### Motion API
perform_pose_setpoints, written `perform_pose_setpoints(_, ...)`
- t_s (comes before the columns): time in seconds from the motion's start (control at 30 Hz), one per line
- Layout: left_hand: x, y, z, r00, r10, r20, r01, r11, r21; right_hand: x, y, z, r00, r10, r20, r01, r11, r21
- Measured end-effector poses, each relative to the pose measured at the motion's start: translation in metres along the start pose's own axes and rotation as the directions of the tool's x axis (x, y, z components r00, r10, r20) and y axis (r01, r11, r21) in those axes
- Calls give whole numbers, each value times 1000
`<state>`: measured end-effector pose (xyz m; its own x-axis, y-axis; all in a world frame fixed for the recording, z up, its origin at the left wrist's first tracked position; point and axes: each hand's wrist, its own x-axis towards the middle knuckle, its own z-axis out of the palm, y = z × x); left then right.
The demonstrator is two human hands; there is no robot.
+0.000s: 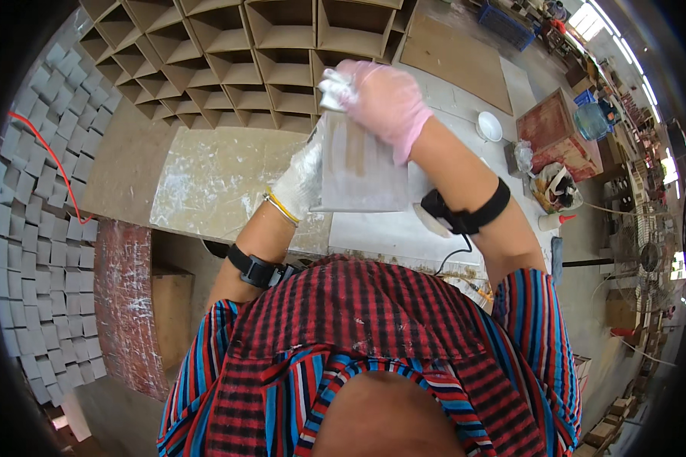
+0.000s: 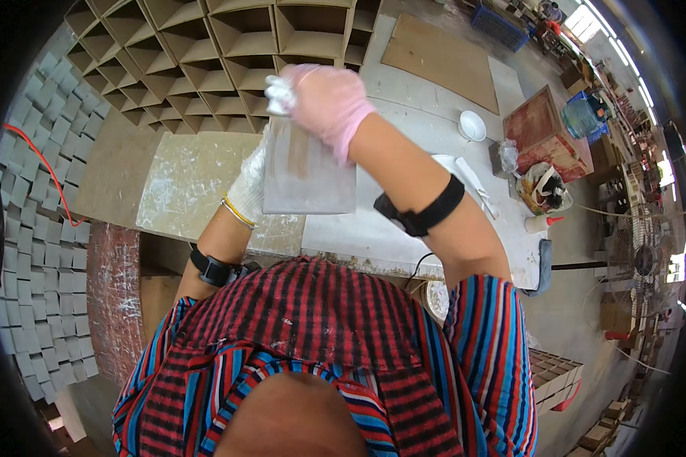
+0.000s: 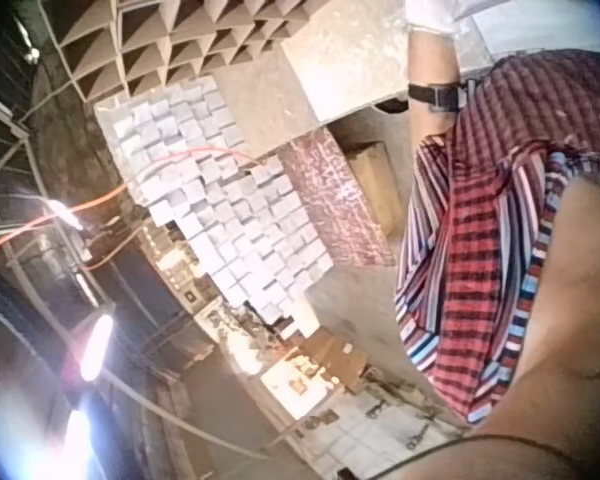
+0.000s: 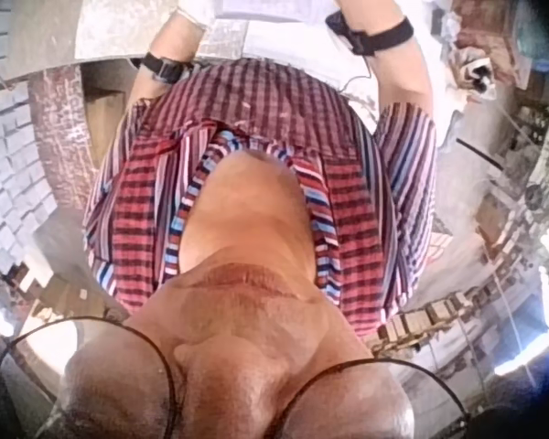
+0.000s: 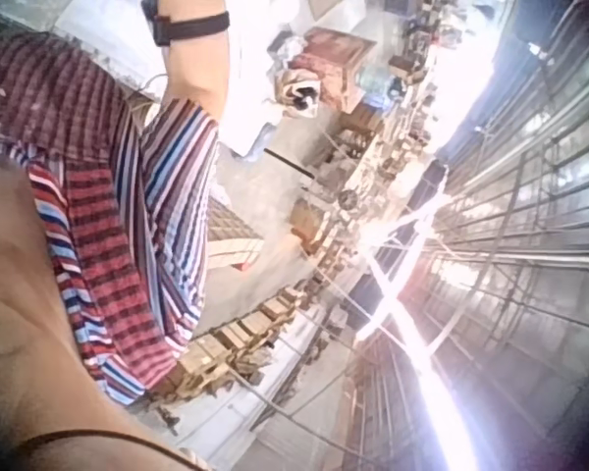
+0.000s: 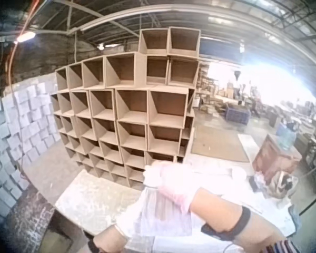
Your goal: The recorder is applying a white substance, likely glue or sealant, to the inside and outside of small square wooden boxes using a cloth and then stacking them.
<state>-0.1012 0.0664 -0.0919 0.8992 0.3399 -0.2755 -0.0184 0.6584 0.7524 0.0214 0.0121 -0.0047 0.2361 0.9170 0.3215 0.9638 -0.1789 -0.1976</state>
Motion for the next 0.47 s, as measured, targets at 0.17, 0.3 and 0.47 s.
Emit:
perform_pose_setpoints(0.17,12,8,-16,999,-34,38,40,983,-178,-22,10,-13,991,-30,-131,55,979,196)
perform_pose_setpoints(0.3,14,11,-26,950,-30,312,114,960,-254,-55,-5,-9,906,-423,25,405,882,241)
perform_pose_setpoints(0.47,13,16,-6,996,-63,-60,56,992,-111,-54,12,2,985,-129,115,124,991,49)
